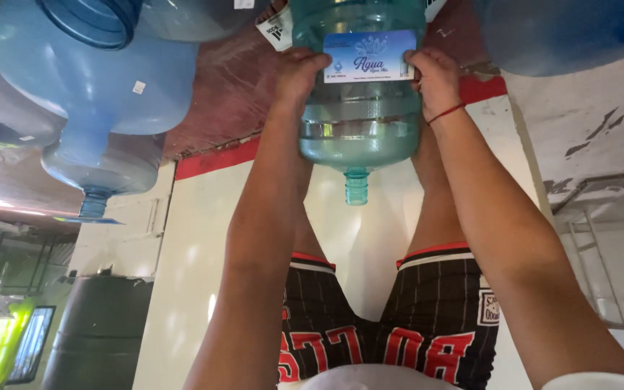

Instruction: The person applies adhesive labels to large blue water dispenser bottles. They peel the backing off a label, place it on the bottle, and smooth it down with their hands. This process is repeated for multiple bottles in a storage area.

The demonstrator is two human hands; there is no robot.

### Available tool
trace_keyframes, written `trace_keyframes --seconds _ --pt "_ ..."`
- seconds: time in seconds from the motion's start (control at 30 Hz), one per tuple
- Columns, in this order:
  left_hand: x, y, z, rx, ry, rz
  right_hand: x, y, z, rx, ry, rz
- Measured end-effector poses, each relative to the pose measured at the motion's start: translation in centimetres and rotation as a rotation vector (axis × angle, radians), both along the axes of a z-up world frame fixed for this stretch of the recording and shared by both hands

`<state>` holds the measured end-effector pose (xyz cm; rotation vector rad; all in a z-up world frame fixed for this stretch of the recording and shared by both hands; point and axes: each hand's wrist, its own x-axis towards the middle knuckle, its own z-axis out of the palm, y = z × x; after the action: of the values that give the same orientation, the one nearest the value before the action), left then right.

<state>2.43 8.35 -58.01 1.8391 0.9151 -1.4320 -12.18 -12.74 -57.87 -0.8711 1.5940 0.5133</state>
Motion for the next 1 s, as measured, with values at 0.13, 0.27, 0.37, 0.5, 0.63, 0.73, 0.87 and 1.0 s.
trace_keyframes --seconds 0.13,0.27,0.37,0.5,0.63,0.73,0.87,1.0 --pt "0.9 -0.4 0.7 0.054 0.051 -0.036 0.1 0.1 0.3 0.01 -0.004 0.033" --pt "1.3 -0.9 1.4 0.069 0.091 -0.103 0.0 0.1 0.3 0.025 0.006 0.021" --pt "1.1 -0.8 1.0 0.064 0.086 -0.08 -0.1 0.1 -0.1 0.028 0.003 0.048" --pt "1.6 -1.1 1.8 0.05 0.082 -0.112 -0.1 0.2 0.0 0.025 0.006 0.041" --pt "0.5 -0.4 0.4 0.026 0.048 -0.135 -0.2 0.2 -0.1 0.01 0.027 0.039" --pt "0.4 -0.3 0.3 0.022 0.042 -0.136 -0.1 0.2 0.0 0.001 0.058 0.09" --pt "0.8 -0.5 0.7 0.023 0.03 -0.162 0.3 0.2 0.1 0.002 0.073 0.154" --pt "0.5 -0.6 0.3 0.106 0.075 -0.186 0.9 0.0 0.8 -0.002 0.13 0.254"
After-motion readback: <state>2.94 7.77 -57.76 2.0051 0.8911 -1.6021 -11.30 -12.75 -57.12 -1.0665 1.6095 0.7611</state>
